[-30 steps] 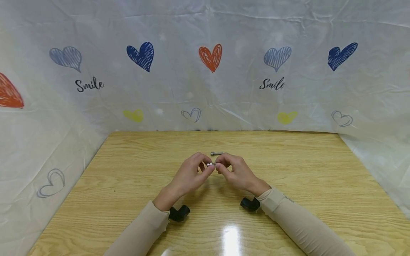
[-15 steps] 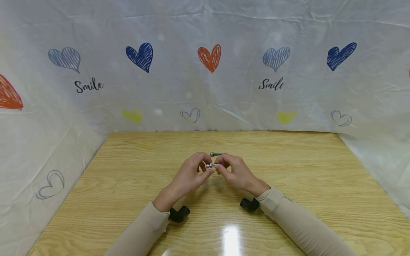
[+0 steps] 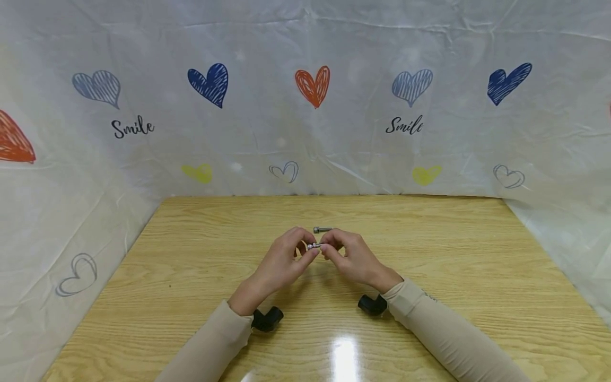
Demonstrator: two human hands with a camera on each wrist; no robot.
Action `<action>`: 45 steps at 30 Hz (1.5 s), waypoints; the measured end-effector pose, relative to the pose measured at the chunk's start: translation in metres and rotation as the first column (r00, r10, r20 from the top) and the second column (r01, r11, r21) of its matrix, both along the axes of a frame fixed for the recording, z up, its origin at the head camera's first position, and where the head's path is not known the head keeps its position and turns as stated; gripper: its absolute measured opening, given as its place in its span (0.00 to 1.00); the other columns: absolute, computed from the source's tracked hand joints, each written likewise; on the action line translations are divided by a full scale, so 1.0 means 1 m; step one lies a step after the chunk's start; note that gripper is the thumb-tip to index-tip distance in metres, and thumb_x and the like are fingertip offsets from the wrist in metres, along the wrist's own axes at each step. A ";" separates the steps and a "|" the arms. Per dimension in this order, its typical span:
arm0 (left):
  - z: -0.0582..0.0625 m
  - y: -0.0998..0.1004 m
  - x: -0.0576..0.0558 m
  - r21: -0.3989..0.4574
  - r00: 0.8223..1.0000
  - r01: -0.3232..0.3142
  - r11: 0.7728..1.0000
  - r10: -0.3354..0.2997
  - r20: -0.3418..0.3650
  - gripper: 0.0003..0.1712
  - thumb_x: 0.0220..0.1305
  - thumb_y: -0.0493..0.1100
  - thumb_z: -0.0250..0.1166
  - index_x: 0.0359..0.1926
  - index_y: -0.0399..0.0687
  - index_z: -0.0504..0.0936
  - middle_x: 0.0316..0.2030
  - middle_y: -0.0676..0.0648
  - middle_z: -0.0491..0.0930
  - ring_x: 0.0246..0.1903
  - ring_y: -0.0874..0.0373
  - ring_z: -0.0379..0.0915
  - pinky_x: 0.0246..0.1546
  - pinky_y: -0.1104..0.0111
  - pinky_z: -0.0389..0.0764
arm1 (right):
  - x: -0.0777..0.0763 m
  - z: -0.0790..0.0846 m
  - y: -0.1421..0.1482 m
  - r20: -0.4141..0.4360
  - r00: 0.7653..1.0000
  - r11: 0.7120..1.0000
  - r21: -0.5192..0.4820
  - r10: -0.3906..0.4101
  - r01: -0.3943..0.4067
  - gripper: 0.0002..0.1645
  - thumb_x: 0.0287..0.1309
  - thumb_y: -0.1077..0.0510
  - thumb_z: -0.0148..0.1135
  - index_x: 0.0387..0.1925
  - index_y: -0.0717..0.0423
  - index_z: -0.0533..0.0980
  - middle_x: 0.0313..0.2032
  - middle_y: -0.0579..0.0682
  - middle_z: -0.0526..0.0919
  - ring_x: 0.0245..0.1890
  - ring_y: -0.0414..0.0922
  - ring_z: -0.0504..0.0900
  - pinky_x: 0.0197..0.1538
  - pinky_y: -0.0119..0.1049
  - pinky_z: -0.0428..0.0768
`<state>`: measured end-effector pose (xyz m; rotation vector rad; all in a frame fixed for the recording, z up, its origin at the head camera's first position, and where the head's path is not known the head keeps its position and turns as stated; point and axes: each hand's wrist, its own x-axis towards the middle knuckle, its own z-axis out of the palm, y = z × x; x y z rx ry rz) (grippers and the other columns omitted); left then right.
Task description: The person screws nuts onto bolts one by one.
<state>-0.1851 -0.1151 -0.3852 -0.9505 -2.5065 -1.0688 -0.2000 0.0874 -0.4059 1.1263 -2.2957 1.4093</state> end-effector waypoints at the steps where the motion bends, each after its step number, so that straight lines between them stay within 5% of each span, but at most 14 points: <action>1: 0.000 0.000 0.000 0.000 1.000 -0.001 1.000 0.001 0.001 0.04 0.66 0.41 0.63 0.40 0.48 0.76 0.36 0.53 0.75 0.31 0.63 0.70 0.30 0.62 0.76 | 0.000 0.000 0.000 -0.001 1.000 1.000 -0.001 0.000 0.000 0.03 0.68 0.59 0.54 0.38 0.50 0.75 0.28 0.47 0.79 0.28 0.37 0.77 0.31 0.34 0.75; 10: -0.001 0.000 0.000 -0.006 0.999 -0.026 1.000 0.026 0.024 0.04 0.69 0.43 0.59 0.38 0.49 0.79 0.36 0.53 0.76 0.32 0.63 0.70 0.31 0.65 0.76 | 0.000 0.000 0.000 0.008 1.000 1.000 -0.001 -0.001 0.001 0.04 0.68 0.60 0.55 0.38 0.50 0.76 0.28 0.44 0.79 0.27 0.38 0.78 0.31 0.34 0.76; 18: 0.000 0.000 0.001 -0.021 0.998 -0.037 0.999 0.038 0.048 0.10 0.71 0.46 0.56 0.37 0.48 0.81 0.35 0.55 0.76 0.31 0.64 0.69 0.31 0.68 0.74 | 0.003 0.006 -0.002 0.028 1.000 1.000 0.010 -0.011 0.011 0.03 0.66 0.67 0.55 0.37 0.62 0.75 0.27 0.52 0.79 0.26 0.47 0.78 0.30 0.38 0.75; 31: 0.000 0.000 0.001 -0.006 0.998 -0.044 0.999 0.044 0.051 0.09 0.69 0.48 0.60 0.41 0.48 0.79 0.37 0.54 0.76 0.31 0.63 0.70 0.32 0.68 0.75 | 0.000 0.000 0.000 0.012 1.000 1.000 0.001 0.004 -0.004 0.03 0.68 0.61 0.55 0.38 0.52 0.76 0.28 0.46 0.79 0.27 0.38 0.77 0.31 0.34 0.75; 38: 0.001 0.000 0.000 0.012 1.000 -0.002 1.000 0.002 0.023 0.13 0.60 0.39 0.69 0.43 0.44 0.75 0.37 0.51 0.75 0.31 0.55 0.74 0.31 0.65 0.76 | -0.001 -0.001 0.000 0.001 1.000 1.000 0.001 0.003 -0.003 0.04 0.68 0.59 0.54 0.38 0.50 0.75 0.28 0.45 0.78 0.27 0.37 0.77 0.31 0.33 0.76; 45: 0.000 0.000 -0.001 -0.005 1.000 0.001 1.000 -0.001 -0.021 0.12 0.58 0.34 0.68 0.39 0.47 0.75 0.35 0.53 0.74 0.30 0.61 0.73 0.29 0.67 0.74 | 0.000 0.000 0.000 -0.005 1.000 1.000 0.012 0.001 -0.001 0.04 0.68 0.60 0.54 0.38 0.52 0.75 0.28 0.45 0.79 0.28 0.36 0.77 0.31 0.33 0.76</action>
